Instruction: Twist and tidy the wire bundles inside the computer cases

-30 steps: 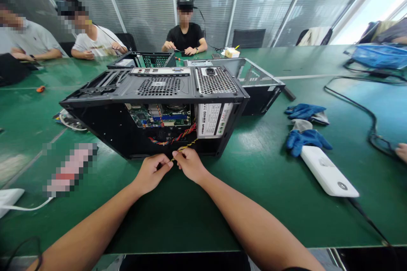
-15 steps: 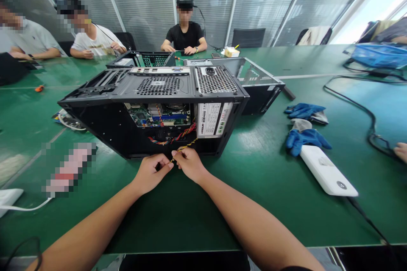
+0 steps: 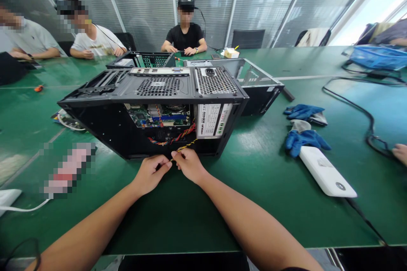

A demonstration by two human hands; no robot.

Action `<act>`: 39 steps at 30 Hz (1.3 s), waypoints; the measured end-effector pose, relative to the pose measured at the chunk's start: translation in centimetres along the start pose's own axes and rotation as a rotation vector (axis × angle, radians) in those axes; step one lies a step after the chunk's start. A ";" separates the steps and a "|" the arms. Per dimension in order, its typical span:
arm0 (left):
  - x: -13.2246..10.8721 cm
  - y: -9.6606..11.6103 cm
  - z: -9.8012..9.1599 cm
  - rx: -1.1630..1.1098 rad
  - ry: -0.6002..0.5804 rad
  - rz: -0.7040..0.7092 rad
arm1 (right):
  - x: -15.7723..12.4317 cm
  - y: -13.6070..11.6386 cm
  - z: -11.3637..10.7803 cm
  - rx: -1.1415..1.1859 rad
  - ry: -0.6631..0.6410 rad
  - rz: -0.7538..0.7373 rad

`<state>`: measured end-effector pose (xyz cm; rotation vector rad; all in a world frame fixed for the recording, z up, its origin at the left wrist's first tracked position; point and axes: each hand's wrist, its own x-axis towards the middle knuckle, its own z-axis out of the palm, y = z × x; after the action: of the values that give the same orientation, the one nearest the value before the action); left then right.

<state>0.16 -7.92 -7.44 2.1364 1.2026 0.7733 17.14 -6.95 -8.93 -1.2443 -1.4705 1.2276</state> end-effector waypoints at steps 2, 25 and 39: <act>0.0 0.1 0.0 0.006 -0.002 0.003 | 0.0 -0.1 0.0 0.002 0.000 -0.001; 0.1 0.2 -0.1 0.089 0.001 0.067 | -0.1 -0.1 0.0 0.021 -0.015 0.009; 0.0 0.3 -0.2 0.093 0.017 0.085 | -0.1 -0.2 0.1 0.041 -0.016 0.010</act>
<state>0.19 -8.05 -7.16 2.2734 1.1841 0.7871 17.05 -7.07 -8.78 -1.2181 -1.4449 1.2704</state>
